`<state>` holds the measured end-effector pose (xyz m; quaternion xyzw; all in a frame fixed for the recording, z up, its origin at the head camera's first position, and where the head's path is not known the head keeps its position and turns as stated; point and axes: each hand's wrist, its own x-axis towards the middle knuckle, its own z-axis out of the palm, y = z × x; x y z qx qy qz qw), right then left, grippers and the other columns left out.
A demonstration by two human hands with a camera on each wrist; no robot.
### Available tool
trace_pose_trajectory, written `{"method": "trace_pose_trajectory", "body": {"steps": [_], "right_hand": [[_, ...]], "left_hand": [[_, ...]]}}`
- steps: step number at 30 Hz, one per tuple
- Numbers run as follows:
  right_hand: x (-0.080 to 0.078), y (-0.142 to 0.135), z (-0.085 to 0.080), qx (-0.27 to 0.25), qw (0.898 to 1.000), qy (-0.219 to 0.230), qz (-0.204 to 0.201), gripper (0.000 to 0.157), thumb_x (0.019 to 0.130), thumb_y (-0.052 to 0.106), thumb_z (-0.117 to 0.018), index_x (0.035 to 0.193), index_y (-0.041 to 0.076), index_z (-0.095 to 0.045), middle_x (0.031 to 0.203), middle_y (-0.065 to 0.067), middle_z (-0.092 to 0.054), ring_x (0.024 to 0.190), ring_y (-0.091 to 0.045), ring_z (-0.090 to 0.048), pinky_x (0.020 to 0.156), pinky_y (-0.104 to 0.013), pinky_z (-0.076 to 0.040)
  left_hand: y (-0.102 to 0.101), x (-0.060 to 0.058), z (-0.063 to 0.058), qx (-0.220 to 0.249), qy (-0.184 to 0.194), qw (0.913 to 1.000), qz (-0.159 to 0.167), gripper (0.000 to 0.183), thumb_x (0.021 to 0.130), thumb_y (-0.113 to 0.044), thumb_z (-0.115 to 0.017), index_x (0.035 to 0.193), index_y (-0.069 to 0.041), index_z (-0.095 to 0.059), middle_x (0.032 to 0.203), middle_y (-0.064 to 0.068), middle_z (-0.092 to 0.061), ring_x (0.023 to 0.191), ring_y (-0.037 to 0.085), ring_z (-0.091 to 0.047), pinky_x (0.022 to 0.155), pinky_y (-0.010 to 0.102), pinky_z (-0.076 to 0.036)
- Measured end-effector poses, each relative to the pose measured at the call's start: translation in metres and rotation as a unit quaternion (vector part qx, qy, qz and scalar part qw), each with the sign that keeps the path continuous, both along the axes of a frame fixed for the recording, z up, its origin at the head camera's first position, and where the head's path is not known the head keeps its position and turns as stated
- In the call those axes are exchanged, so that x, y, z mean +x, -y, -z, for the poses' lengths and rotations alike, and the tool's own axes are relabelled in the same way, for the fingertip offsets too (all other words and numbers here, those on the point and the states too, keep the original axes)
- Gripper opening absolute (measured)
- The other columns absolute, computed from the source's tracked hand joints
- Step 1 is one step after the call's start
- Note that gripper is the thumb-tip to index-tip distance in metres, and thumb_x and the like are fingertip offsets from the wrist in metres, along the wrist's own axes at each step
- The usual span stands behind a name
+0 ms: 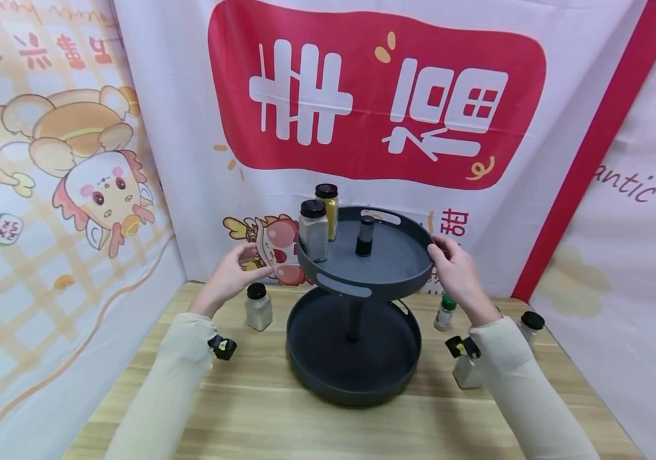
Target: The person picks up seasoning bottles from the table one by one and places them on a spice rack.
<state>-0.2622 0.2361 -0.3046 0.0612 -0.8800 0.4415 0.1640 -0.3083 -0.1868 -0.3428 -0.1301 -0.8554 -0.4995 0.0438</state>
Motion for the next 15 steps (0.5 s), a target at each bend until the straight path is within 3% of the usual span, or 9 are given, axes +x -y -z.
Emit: {"method": "trace_pose_trajectory", "body": {"steps": [7,15], "right_hand": [[-0.007,-0.005,0.002,-0.02,1.0,0.007,-0.013,0.05,0.101,0.036,-0.04,0.142,0.006,-0.041,0.132,-0.017,-0.05,0.115,-0.03,-0.049,0.096,-0.048,-0.04],[-0.013,-0.007,0.001,-0.037,0.999,0.013,-0.028,0.052,0.101,0.038,-0.038,0.143,0.008,-0.04,0.137,-0.016,-0.047,0.119,-0.029,-0.047,0.101,-0.049,-0.037]], "left_hand": [[0.02,-0.008,0.045,-0.001,0.054,0.9979,-0.036,0.094,0.081,-0.044,-0.072,0.148,-0.003,-0.021,0.149,0.024,-0.025,0.136,0.039,-0.024,0.107,0.053,-0.026],[0.026,-0.014,0.083,0.008,0.061,0.9947,-0.082,0.092,0.084,-0.034,-0.071,0.148,0.002,-0.016,0.149,0.029,-0.022,0.136,0.042,-0.023,0.108,0.054,-0.022]]}}
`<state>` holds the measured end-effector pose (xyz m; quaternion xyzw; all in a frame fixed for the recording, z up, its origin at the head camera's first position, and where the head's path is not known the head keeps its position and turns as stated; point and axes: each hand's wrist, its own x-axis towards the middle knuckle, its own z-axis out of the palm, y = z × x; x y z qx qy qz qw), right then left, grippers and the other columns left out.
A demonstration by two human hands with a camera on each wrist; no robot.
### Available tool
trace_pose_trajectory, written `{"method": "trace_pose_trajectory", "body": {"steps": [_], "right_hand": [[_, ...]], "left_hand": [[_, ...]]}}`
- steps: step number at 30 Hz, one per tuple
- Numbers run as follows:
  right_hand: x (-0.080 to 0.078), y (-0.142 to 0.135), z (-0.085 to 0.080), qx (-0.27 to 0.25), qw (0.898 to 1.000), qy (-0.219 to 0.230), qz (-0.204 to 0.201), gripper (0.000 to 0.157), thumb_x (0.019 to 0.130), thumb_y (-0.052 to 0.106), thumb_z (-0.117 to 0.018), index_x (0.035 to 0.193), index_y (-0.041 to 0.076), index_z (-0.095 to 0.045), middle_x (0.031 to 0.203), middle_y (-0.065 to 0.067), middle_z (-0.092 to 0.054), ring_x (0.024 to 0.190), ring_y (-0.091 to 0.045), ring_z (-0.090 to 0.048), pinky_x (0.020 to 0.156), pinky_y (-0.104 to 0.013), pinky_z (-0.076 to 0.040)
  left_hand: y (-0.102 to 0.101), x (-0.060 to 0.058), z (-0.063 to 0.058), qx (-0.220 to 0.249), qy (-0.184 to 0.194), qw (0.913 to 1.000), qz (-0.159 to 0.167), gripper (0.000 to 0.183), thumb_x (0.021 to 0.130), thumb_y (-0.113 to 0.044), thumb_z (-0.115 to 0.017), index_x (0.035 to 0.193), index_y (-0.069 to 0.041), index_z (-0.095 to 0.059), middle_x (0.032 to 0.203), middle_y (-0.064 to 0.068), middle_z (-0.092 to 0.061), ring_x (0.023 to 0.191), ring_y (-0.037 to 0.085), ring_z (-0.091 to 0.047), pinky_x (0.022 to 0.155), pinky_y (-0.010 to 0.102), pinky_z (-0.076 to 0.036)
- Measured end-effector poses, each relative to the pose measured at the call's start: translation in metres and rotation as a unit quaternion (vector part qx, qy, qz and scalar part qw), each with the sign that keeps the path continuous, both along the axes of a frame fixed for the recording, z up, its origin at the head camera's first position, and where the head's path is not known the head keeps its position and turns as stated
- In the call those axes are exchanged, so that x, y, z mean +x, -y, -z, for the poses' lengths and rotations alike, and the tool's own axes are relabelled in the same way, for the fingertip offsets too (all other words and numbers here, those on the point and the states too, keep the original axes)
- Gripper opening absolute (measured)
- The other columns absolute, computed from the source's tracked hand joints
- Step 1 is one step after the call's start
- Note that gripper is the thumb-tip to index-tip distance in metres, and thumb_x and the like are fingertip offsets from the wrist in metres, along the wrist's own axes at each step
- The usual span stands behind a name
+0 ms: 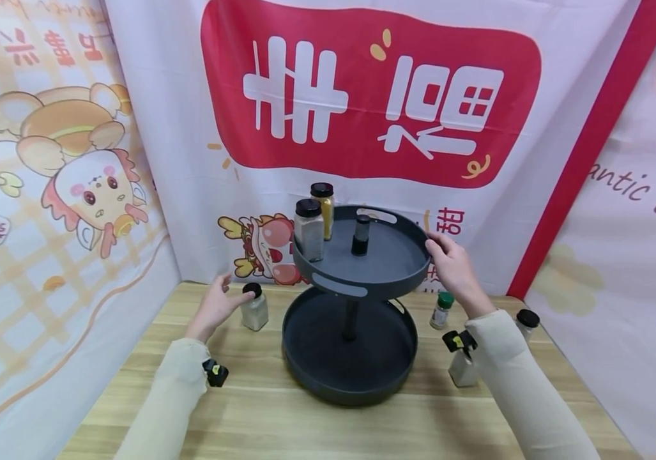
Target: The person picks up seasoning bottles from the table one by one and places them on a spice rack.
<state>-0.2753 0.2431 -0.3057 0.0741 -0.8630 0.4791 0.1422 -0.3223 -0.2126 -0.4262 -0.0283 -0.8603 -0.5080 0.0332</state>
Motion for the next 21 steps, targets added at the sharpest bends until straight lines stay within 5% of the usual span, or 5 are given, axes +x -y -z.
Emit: {"method": "trace_pose_trajectory", "body": {"steps": [7,11,14,21], "right_hand": [[-0.007,-0.003,-0.001,0.004,1.0,0.015,0.007,0.056,0.101,0.045,-0.034,0.145,0.011,-0.038,0.134,-0.016,-0.048,0.091,-0.029,-0.052,0.076,-0.038,-0.042],[-0.012,-0.003,-0.002,-0.039,0.999,0.032,-0.016,0.055,0.102,0.042,-0.033,0.147,0.01,-0.034,0.139,-0.016,-0.044,0.106,-0.03,-0.056,0.09,-0.041,-0.046],[-0.016,-0.004,-0.004,-0.077,0.995,0.048,-0.034,0.055,0.102,0.038,-0.033,0.148,0.008,-0.031,0.146,-0.016,-0.037,0.126,-0.031,-0.044,0.103,-0.045,-0.036],[-0.024,-0.004,-0.004,-0.095,0.993,0.061,-0.034,0.054,0.103,0.037,-0.033,0.148,0.008,-0.031,0.144,-0.015,-0.04,0.122,-0.03,-0.047,0.103,-0.044,-0.037]], "left_hand": [[0.0,-0.006,0.029,-0.017,0.022,0.9992,-0.03,0.094,0.084,-0.035,-0.071,0.148,0.004,-0.014,0.148,0.031,-0.02,0.135,0.045,-0.022,0.108,0.055,-0.023],[-0.002,-0.006,0.043,0.003,0.03,0.9986,-0.044,0.093,0.084,-0.033,-0.071,0.147,0.004,-0.013,0.148,0.03,-0.021,0.134,0.045,-0.023,0.107,0.055,-0.024],[-0.006,-0.006,0.051,0.009,0.035,0.9982,-0.048,0.092,0.084,-0.032,-0.071,0.147,0.004,-0.014,0.148,0.03,-0.022,0.134,0.045,-0.024,0.106,0.055,-0.026],[-0.015,-0.009,0.061,0.011,0.028,0.9986,-0.043,0.09,0.084,-0.03,-0.072,0.145,0.007,-0.018,0.145,0.032,-0.025,0.132,0.046,-0.026,0.105,0.056,-0.027]]}}
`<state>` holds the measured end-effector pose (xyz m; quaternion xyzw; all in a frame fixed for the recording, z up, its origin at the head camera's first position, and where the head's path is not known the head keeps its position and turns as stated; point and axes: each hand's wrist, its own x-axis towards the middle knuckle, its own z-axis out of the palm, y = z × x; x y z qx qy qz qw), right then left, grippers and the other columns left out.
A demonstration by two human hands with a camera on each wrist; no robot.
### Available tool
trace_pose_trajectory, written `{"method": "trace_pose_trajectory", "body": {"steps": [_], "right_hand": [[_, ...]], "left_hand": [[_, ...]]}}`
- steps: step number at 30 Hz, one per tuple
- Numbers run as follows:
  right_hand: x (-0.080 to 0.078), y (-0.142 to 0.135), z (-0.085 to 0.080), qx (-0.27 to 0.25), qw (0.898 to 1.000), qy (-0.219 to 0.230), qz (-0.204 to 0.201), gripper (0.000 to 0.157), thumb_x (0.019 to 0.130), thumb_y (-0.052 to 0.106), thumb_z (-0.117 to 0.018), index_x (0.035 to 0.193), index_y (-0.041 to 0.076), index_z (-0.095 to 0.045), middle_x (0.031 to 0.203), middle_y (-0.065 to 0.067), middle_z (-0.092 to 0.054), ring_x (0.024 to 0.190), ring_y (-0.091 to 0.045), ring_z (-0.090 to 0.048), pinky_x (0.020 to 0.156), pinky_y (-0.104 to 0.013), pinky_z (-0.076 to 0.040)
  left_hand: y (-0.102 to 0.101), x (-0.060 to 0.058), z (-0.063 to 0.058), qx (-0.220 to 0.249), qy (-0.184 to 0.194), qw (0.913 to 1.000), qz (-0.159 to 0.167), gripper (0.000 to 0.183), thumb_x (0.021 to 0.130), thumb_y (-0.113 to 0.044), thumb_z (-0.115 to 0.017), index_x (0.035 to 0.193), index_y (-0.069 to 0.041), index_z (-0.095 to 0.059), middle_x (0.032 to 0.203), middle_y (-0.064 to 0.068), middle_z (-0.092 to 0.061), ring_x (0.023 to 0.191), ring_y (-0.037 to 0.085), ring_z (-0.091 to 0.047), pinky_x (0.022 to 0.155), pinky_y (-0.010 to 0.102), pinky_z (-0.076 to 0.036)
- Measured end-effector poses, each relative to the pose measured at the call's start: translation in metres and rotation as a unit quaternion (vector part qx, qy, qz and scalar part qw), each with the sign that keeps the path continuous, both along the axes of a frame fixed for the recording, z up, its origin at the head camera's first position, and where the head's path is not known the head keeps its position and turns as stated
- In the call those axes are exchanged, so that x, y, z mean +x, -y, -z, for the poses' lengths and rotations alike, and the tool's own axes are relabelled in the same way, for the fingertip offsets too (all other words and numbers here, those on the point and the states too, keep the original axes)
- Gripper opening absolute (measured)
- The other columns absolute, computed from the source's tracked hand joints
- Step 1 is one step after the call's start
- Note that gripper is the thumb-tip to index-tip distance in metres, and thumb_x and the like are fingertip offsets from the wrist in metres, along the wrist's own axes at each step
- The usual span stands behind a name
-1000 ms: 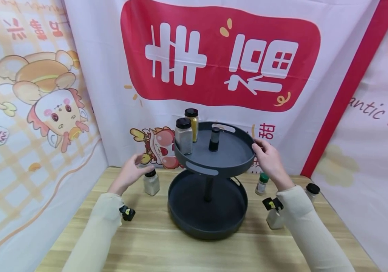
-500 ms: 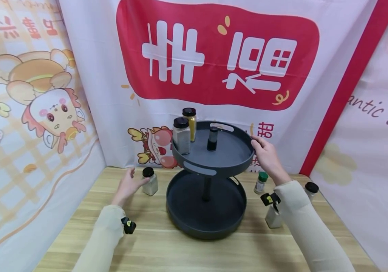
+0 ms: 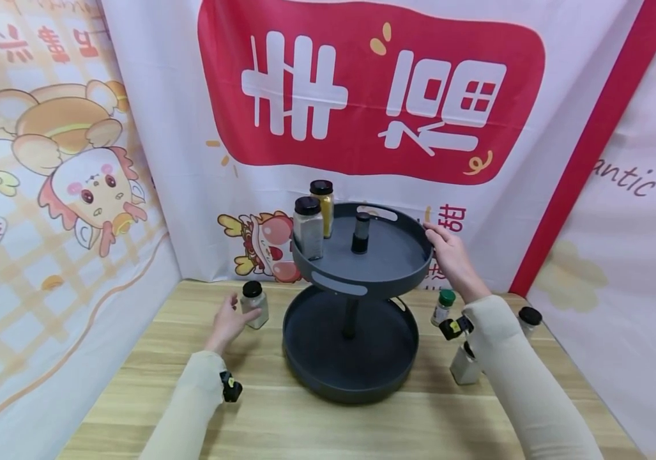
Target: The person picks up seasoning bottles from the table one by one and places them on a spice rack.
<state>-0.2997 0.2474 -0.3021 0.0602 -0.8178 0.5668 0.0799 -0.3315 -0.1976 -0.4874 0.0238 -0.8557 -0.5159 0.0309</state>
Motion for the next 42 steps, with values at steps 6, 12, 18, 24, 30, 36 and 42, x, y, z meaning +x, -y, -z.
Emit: {"method": "trace_pose_trajectory", "body": {"steps": [6,12,18,24,30,36,42], "right_hand": [[-0.005,0.001,-0.001,0.0,1.0,-0.011,-0.007,0.051,0.103,0.034,-0.032,0.147,0.007,-0.033,0.142,-0.016,-0.041,0.119,-0.031,-0.049,0.103,-0.045,-0.037],[-0.01,0.001,-0.002,-0.01,1.0,-0.023,-0.019,0.048,0.103,0.029,-0.032,0.145,0.005,-0.035,0.144,-0.017,-0.038,0.124,-0.033,-0.044,0.105,-0.046,-0.034],[-0.016,-0.001,0.001,-0.036,0.998,-0.02,-0.039,0.048,0.104,0.027,-0.032,0.146,0.005,-0.034,0.145,-0.016,-0.038,0.124,-0.031,-0.045,0.103,-0.041,-0.038],[-0.018,-0.004,0.006,-0.064,0.996,-0.015,-0.056,0.048,0.104,0.026,-0.03,0.147,0.005,-0.032,0.145,-0.016,-0.038,0.124,-0.03,-0.045,0.096,-0.028,-0.044],[-0.018,-0.005,0.009,-0.079,0.994,-0.03,-0.068,0.049,0.104,0.026,-0.03,0.147,0.002,-0.029,0.148,-0.016,-0.034,0.129,-0.032,-0.041,0.101,-0.033,-0.04],[-0.016,-0.003,0.007,-0.074,0.994,-0.037,-0.072,0.049,0.105,0.027,-0.03,0.147,0.002,-0.029,0.147,-0.017,-0.036,0.127,-0.034,-0.042,0.102,-0.036,-0.039],[-0.015,-0.002,0.007,-0.073,0.994,-0.039,-0.071,0.048,0.104,0.024,-0.031,0.147,0.003,-0.029,0.146,-0.017,-0.037,0.125,-0.035,-0.044,0.102,-0.038,-0.039]], "left_hand": [[-0.002,-0.008,0.01,-0.001,0.003,1.0,-0.006,0.088,0.085,-0.032,-0.07,0.145,0.006,-0.018,0.146,0.032,-0.023,0.133,0.045,-0.025,0.106,0.054,-0.026],[-0.003,-0.015,0.014,0.0,-0.012,0.9997,-0.019,0.086,0.084,-0.031,-0.071,0.144,0.006,-0.022,0.145,0.032,-0.025,0.132,0.045,-0.027,0.107,0.053,-0.026],[-0.007,-0.021,0.018,0.012,-0.03,0.9987,-0.038,0.082,0.084,-0.028,-0.072,0.141,0.007,-0.026,0.141,0.033,-0.032,0.129,0.044,-0.032,0.106,0.053,-0.027],[-0.012,-0.025,0.023,0.022,-0.044,0.9974,-0.054,0.079,0.083,-0.028,-0.073,0.139,0.008,-0.03,0.137,0.031,-0.038,0.125,0.043,-0.038,0.105,0.052,-0.029],[-0.016,-0.028,0.025,0.031,-0.055,0.9954,-0.072,0.073,0.083,-0.028,-0.072,0.135,0.008,-0.036,0.132,0.031,-0.045,0.121,0.043,-0.043,0.102,0.051,-0.034],[-0.017,-0.03,0.024,0.04,-0.056,0.9941,-0.084,0.063,0.084,-0.025,-0.071,0.13,0.007,-0.043,0.128,0.029,-0.049,0.118,0.041,-0.047,0.1,0.05,-0.036],[-0.018,-0.032,0.025,0.034,-0.063,0.9937,-0.086,0.06,0.083,-0.024,-0.073,0.126,0.007,-0.046,0.124,0.03,-0.052,0.115,0.041,-0.049,0.099,0.05,-0.038]]}}
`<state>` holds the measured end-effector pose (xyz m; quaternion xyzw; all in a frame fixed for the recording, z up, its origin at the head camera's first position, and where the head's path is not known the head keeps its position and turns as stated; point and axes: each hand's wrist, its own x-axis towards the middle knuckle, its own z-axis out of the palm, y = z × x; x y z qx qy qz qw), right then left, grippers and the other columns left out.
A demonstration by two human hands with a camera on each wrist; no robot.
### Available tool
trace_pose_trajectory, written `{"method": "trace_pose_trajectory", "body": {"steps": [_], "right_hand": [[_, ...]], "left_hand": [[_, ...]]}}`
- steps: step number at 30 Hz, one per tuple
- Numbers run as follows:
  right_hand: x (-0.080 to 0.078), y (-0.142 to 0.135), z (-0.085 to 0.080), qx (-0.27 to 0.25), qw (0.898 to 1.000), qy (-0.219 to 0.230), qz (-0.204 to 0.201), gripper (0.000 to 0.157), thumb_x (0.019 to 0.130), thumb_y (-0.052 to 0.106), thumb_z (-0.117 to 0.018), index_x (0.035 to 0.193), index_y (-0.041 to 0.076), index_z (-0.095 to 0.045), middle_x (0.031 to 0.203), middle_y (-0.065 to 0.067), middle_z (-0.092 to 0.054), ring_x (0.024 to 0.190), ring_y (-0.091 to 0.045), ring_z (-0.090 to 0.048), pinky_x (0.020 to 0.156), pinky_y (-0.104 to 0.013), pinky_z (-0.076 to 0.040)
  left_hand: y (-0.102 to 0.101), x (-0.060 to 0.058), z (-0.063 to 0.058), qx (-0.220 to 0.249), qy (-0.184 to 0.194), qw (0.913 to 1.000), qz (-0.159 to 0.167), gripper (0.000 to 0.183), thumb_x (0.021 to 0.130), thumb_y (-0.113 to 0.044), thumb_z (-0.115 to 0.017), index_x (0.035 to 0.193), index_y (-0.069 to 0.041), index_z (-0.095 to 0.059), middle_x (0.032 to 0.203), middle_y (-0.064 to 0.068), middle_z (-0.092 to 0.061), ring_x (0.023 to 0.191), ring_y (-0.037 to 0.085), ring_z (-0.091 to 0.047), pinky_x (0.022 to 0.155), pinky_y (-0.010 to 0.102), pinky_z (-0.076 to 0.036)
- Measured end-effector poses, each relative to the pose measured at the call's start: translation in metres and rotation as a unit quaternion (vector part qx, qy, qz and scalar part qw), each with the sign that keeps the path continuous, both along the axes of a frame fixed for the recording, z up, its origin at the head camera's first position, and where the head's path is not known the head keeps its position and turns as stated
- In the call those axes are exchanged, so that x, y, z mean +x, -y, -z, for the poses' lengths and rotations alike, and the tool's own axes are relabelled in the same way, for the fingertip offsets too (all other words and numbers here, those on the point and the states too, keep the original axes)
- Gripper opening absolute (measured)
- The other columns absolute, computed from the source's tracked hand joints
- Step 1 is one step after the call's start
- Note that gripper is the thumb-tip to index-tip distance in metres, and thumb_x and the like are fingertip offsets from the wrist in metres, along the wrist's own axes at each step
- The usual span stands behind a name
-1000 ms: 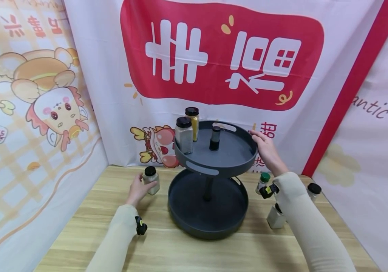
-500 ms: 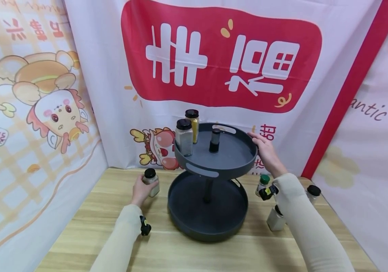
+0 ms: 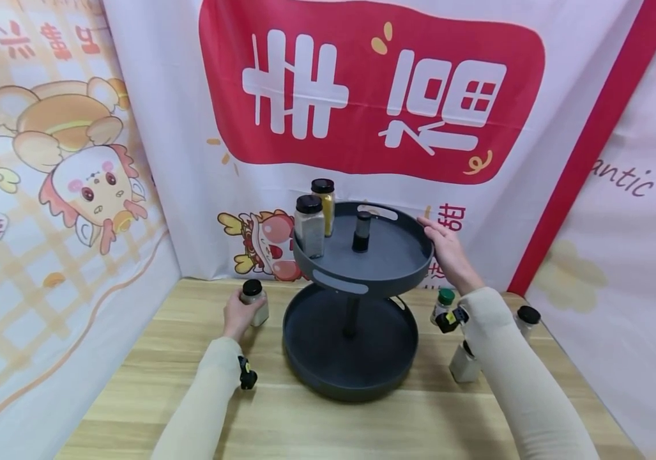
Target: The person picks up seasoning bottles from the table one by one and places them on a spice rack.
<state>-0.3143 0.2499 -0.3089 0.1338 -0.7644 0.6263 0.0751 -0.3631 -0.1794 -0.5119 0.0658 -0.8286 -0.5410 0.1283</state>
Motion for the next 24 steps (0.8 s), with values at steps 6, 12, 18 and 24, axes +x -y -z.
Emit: {"method": "trace_pose_trajectory", "body": {"steps": [6,12,18,24], "right_hand": [[-0.0004,0.0003,0.0008,0.013,1.0,-0.009,0.004,0.047,0.105,0.023,-0.03,0.147,0.002,-0.03,0.145,-0.019,-0.038,0.124,-0.035,-0.045,0.099,-0.035,-0.042],[0.0001,-0.0002,0.0013,0.026,0.999,-0.015,0.01,0.047,0.105,0.024,-0.03,0.146,0.002,-0.031,0.143,-0.019,-0.04,0.122,-0.035,-0.048,0.098,-0.033,-0.043],[0.0017,0.0001,-0.0003,0.038,0.999,-0.02,0.015,0.047,0.104,0.024,-0.03,0.146,0.001,-0.031,0.142,-0.019,-0.041,0.12,-0.034,-0.049,0.093,-0.027,-0.047],[0.0037,-0.0012,-0.0007,0.048,0.999,-0.02,0.018,0.048,0.104,0.025,-0.03,0.146,0.002,-0.031,0.144,-0.019,-0.04,0.121,-0.034,-0.048,0.098,-0.035,-0.043]], "left_hand": [[0.0008,0.001,0.0006,0.0,0.001,1.0,-0.002,0.061,0.08,-0.023,-0.076,0.126,0.006,-0.046,0.124,0.028,-0.053,0.115,0.04,-0.049,0.1,0.05,-0.037],[-0.0015,0.0015,-0.003,0.014,0.007,0.9999,-0.001,0.065,0.081,-0.021,-0.075,0.131,0.005,-0.042,0.129,0.027,-0.049,0.12,0.039,-0.045,0.103,0.049,-0.034],[-0.0008,-0.0001,-0.0017,0.002,0.014,0.9999,-0.007,0.063,0.081,-0.02,-0.075,0.129,0.004,-0.043,0.129,0.027,-0.049,0.12,0.04,-0.045,0.103,0.05,-0.033],[-0.002,0.0009,0.001,-0.01,0.021,0.9997,-0.012,0.055,0.08,-0.02,-0.076,0.119,0.006,-0.047,0.122,0.029,-0.053,0.114,0.04,-0.05,0.099,0.049,-0.038]]}}
